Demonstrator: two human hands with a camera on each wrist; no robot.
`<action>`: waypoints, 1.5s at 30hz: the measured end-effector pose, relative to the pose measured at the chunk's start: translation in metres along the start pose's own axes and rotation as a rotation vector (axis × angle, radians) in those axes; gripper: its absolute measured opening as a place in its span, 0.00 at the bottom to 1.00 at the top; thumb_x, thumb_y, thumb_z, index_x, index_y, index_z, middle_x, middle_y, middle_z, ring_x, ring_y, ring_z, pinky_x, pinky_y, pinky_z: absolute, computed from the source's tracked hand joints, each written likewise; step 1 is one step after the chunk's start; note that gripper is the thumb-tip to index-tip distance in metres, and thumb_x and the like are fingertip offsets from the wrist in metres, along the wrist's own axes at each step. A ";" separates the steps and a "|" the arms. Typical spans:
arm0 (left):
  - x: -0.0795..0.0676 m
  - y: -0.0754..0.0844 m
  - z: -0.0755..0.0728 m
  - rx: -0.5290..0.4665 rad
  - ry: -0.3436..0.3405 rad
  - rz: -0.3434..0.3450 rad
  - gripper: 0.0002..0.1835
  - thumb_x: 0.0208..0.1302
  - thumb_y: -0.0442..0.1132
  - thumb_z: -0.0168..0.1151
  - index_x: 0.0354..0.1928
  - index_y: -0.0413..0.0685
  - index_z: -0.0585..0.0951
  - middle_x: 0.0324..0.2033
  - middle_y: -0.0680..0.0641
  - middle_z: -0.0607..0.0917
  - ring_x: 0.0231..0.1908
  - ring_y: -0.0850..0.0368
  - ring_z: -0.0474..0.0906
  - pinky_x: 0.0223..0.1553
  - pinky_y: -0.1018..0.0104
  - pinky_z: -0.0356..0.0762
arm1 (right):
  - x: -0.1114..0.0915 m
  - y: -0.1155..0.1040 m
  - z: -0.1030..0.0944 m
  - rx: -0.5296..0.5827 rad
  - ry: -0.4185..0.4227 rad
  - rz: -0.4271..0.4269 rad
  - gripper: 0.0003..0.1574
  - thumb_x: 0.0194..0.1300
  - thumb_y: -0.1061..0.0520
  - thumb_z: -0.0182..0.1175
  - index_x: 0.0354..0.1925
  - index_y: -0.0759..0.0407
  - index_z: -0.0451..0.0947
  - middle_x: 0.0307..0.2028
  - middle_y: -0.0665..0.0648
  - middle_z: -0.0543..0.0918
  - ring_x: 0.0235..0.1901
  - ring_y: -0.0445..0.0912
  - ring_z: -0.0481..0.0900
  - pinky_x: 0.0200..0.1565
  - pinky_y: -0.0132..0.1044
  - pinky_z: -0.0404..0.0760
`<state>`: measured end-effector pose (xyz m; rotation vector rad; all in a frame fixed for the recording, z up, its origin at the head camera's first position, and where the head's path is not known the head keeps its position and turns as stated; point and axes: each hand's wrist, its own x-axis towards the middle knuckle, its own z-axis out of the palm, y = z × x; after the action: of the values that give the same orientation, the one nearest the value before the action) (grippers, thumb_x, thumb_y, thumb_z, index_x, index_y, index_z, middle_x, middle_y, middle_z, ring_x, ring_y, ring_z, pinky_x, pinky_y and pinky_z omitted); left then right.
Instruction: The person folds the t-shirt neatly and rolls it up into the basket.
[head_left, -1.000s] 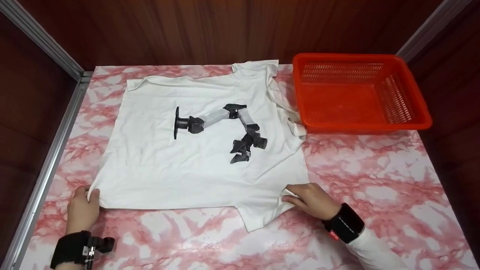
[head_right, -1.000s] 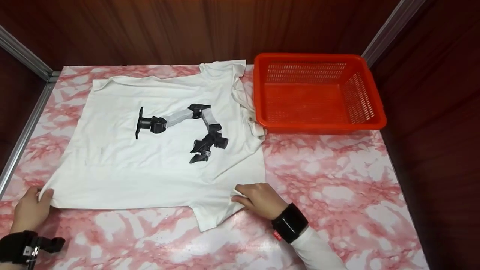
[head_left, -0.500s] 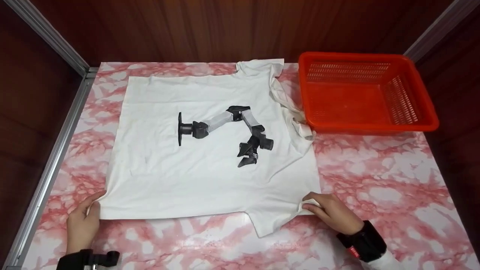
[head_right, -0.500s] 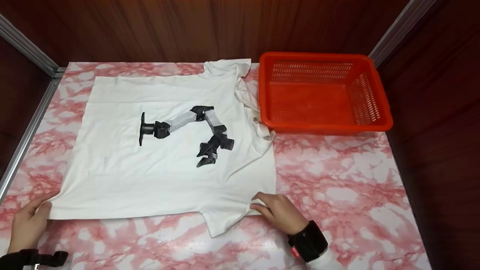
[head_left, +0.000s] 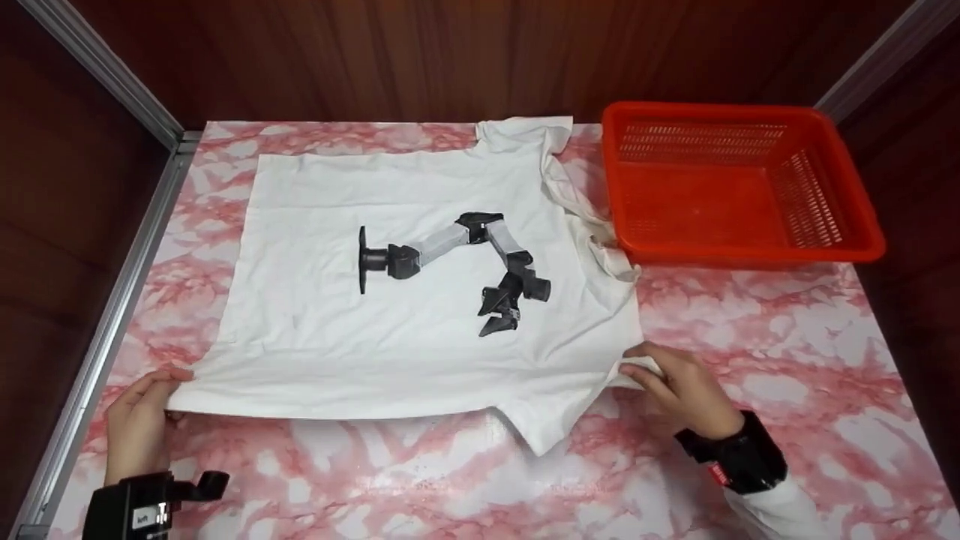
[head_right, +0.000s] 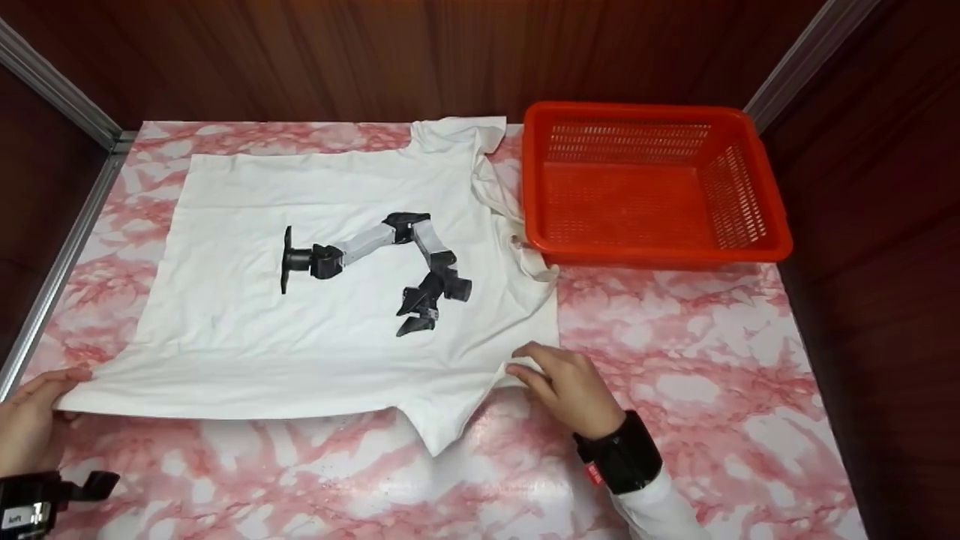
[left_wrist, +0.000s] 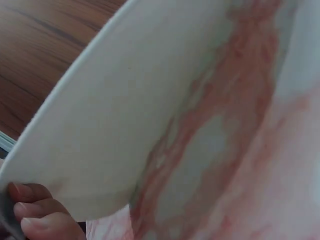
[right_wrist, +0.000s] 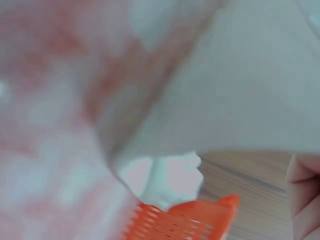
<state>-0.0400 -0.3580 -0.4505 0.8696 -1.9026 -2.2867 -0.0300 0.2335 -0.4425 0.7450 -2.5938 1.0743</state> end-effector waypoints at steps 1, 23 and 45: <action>0.003 0.004 0.001 -0.021 -0.039 -0.002 0.07 0.61 0.33 0.54 0.33 0.38 0.81 0.30 0.52 0.78 0.17 0.62 0.68 0.16 0.71 0.66 | 0.008 0.001 -0.002 -0.030 0.018 0.002 0.13 0.49 0.65 0.64 0.35 0.53 0.78 0.15 0.41 0.69 0.14 0.29 0.57 0.21 0.20 0.62; 0.095 0.052 0.079 -0.497 -0.242 -0.119 0.27 0.64 0.39 0.50 0.63 0.48 0.57 0.46 0.40 0.78 0.49 0.48 0.75 0.48 0.63 0.74 | 0.167 0.053 -0.031 -0.419 0.182 0.274 0.16 0.58 0.48 0.58 0.42 0.55 0.77 0.33 0.57 0.79 0.33 0.52 0.74 0.33 0.49 0.72; 0.093 -0.031 0.147 1.387 -0.384 0.262 0.55 0.42 0.76 0.50 0.68 0.65 0.36 0.65 0.39 0.22 0.59 0.36 0.10 0.43 0.24 0.17 | 0.101 0.071 0.077 -0.422 -0.498 0.353 0.52 0.53 0.30 0.53 0.68 0.49 0.48 0.67 0.70 0.39 0.65 0.66 0.34 0.59 0.65 0.38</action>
<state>-0.1731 -0.2539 -0.5023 0.0698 -3.4271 -0.7375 -0.1552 0.1840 -0.4985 0.5076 -3.3126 0.4006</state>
